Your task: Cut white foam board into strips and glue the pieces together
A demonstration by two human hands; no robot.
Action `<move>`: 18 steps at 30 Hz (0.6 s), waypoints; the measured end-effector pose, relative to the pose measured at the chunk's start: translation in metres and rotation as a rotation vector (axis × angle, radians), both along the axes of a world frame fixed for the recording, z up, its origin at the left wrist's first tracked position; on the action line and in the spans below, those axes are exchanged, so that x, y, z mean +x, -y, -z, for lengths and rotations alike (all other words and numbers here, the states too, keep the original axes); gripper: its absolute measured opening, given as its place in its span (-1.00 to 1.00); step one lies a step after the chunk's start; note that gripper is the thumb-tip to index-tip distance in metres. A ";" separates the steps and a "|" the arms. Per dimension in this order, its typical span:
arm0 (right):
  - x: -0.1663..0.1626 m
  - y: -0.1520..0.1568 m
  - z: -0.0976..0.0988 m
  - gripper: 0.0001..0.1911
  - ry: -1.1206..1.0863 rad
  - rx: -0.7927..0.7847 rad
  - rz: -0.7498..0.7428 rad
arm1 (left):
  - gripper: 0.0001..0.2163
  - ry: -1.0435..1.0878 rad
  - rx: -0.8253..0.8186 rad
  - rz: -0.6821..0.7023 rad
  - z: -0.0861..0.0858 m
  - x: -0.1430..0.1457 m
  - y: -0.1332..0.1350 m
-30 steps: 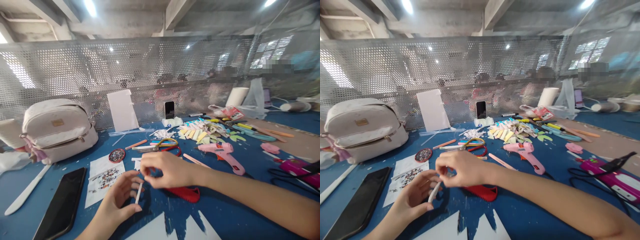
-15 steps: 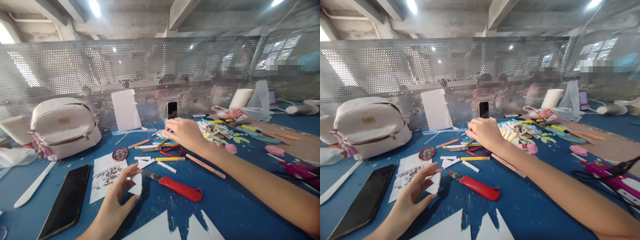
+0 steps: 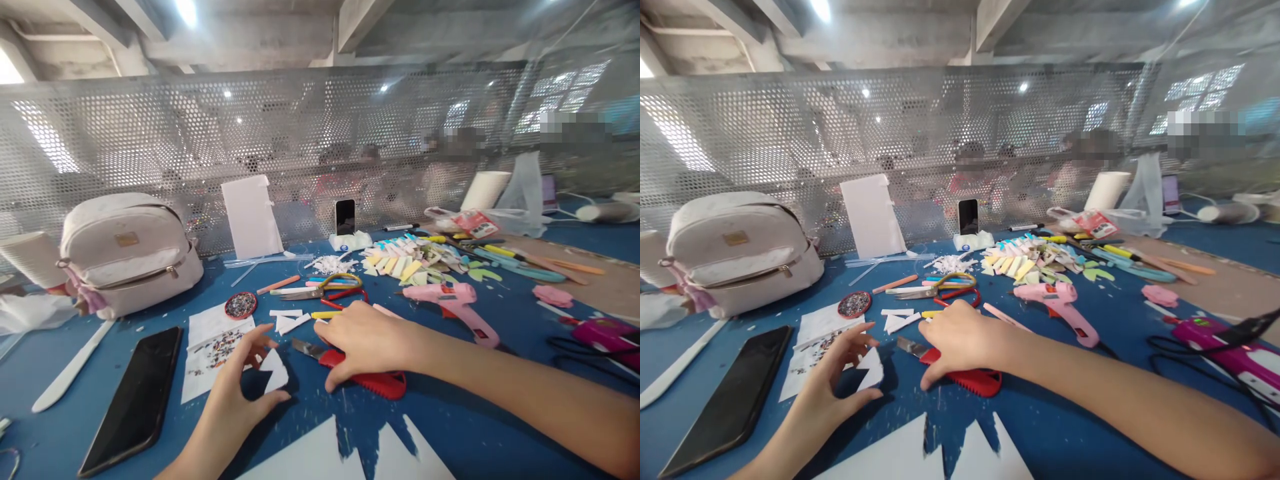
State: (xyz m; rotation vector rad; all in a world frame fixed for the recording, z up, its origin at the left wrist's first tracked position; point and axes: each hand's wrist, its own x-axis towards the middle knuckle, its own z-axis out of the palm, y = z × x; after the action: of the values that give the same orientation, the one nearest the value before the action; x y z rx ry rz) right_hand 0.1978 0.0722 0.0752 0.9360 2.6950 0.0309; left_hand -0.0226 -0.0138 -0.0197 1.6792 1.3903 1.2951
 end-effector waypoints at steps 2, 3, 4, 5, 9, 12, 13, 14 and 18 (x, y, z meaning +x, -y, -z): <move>0.000 -0.001 0.003 -0.49 0.024 -0.009 -0.009 | -0.37 -0.053 -0.018 0.003 0.000 0.000 -0.001; 0.000 -0.002 0.003 -0.56 0.029 -0.022 -0.015 | -0.35 -0.078 -0.030 0.015 -0.001 0.001 -0.001; 0.001 -0.003 0.002 -0.62 0.032 -0.033 -0.020 | -0.35 -0.098 -0.042 0.033 -0.002 0.001 0.000; 0.002 -0.004 0.000 -0.66 0.039 -0.043 -0.023 | -0.36 -0.110 -0.054 0.053 -0.004 0.002 0.001; 0.004 -0.005 -0.006 -0.72 0.046 -0.025 -0.043 | -0.35 -0.108 -0.084 0.143 -0.008 0.004 0.005; 0.005 -0.005 -0.006 -0.73 0.054 0.013 -0.040 | -0.29 -0.099 -0.103 0.166 -0.008 0.005 0.006; 0.005 -0.004 -0.005 -0.74 0.060 0.024 -0.034 | -0.28 -0.103 -0.112 0.171 -0.008 0.005 0.006; 0.005 -0.004 -0.004 -0.74 0.066 0.032 -0.025 | -0.28 -0.114 -0.123 0.179 -0.008 0.005 0.006; 0.005 -0.004 -0.003 -0.72 0.065 0.065 0.011 | -0.33 -0.215 -0.093 0.189 -0.012 0.001 0.007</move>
State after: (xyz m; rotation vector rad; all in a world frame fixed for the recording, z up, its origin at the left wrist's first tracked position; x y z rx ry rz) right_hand 0.2023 0.0758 0.0784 0.9519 2.6436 0.1446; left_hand -0.0214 -0.0212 -0.0074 1.8782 1.3511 0.9540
